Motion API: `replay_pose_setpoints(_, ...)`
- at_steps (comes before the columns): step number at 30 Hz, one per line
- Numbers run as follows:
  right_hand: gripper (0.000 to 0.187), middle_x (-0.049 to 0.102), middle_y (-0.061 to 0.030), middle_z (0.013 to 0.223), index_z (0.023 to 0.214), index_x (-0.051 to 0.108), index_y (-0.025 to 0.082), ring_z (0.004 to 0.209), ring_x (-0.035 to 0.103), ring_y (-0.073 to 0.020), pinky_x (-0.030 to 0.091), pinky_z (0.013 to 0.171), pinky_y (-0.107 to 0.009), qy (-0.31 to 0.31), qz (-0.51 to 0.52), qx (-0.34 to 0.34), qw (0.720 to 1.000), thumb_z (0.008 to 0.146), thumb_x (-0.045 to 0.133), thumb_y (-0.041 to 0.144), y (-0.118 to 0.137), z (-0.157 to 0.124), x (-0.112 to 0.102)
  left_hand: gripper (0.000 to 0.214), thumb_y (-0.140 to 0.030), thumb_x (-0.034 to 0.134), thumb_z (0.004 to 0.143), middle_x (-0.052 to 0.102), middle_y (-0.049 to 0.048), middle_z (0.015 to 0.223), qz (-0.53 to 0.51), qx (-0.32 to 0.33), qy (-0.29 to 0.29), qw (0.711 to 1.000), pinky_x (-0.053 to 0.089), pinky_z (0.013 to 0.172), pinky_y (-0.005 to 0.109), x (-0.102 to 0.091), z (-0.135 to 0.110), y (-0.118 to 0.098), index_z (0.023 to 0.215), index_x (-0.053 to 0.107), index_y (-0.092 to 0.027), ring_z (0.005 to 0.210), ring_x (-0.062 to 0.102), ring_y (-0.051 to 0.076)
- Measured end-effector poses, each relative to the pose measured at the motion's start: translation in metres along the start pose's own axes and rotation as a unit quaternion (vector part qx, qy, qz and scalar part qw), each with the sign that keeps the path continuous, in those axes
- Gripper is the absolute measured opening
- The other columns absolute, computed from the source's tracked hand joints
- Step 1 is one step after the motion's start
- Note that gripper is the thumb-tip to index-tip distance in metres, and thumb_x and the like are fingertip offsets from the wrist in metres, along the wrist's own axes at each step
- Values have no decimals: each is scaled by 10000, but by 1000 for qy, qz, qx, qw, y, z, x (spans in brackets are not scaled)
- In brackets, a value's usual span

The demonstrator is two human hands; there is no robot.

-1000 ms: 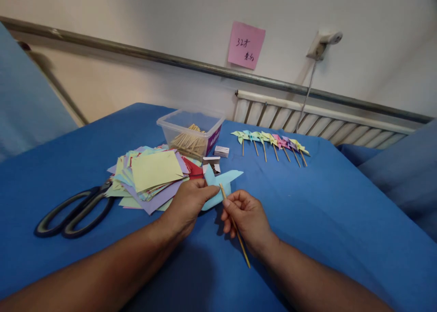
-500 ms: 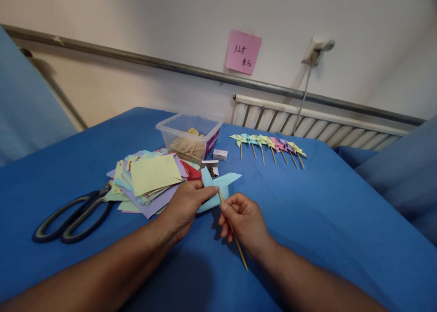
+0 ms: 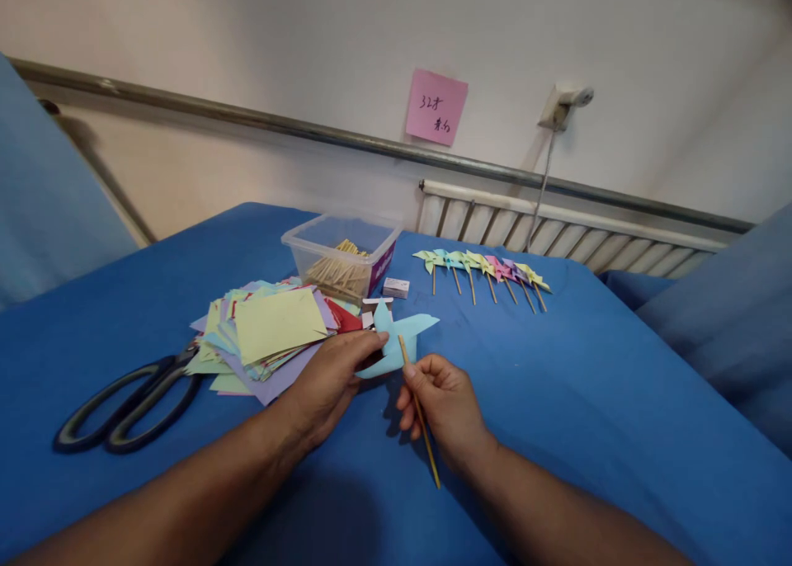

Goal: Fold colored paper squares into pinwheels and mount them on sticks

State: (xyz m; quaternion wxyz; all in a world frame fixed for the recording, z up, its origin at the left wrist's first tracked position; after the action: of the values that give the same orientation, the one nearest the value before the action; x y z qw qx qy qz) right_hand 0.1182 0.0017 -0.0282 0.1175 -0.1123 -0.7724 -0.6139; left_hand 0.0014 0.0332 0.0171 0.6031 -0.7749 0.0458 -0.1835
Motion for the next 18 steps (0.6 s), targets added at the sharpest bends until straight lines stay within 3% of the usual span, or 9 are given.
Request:
replay_pose_setpoints(6, 475, 624, 33, 506, 702, 502, 167, 319, 535, -75, 362, 275, -127, 24, 38, -14, 999, 665, 712, 591, 4, 0, 1, 167, -280, 591, 779, 671, 33, 733, -84, 8, -26, 996, 464, 739, 285, -4, -2, -7, 723, 697, -165, 736, 591, 170)
replay_pose_setpoints(10, 437, 629, 31, 520, 763, 529, 162, 320, 535, -78, 364, 278, -131, 61, 71, -17, 996, 716, 691, 564, 4, -1, 4, 110, -278, 680, 750, 672, 28, 766, -10, 44, -8, 999, 454, 734, 274, -5, 0, -9, 747, 687, -168, 748, 590, 158)
replay_pose_setpoints(15, 394, 619, 35, 521, 807, 564, 149, 316, 512, -71, 376, 292, -142, 116, 87, -14, 989, 768, 664, 529, -3, -3, 8, 190, -282, 784, 649, 677, 20, 839, 61, 111, -61, 990, 460, 765, 285, -8, 0, -17, 704, 638, -173, 773, 602, 154)
replay_pose_setpoints(18, 376, 607, 37, 515, 804, 580, 142, 309, 472, -57, 355, 300, -144, 135, 100, -7, 986, 785, 653, 511, -4, -4, 11, 297, -278, 812, 605, 692, 38, 952, 66, 131, -81, 986, 472, 816, 303, -7, -2, -21, 844, 664, -185, 885, 626, 188)
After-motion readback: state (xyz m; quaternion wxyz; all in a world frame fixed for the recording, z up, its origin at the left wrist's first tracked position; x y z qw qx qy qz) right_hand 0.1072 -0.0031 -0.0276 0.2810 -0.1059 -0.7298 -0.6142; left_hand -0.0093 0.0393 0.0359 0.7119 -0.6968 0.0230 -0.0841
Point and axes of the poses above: each hand's wrist, its own z-axis towards the middle knuckle, its own x-axis out of the palm, y = z × x, the point moved 5 cm from there along z, towards the middle knuckle
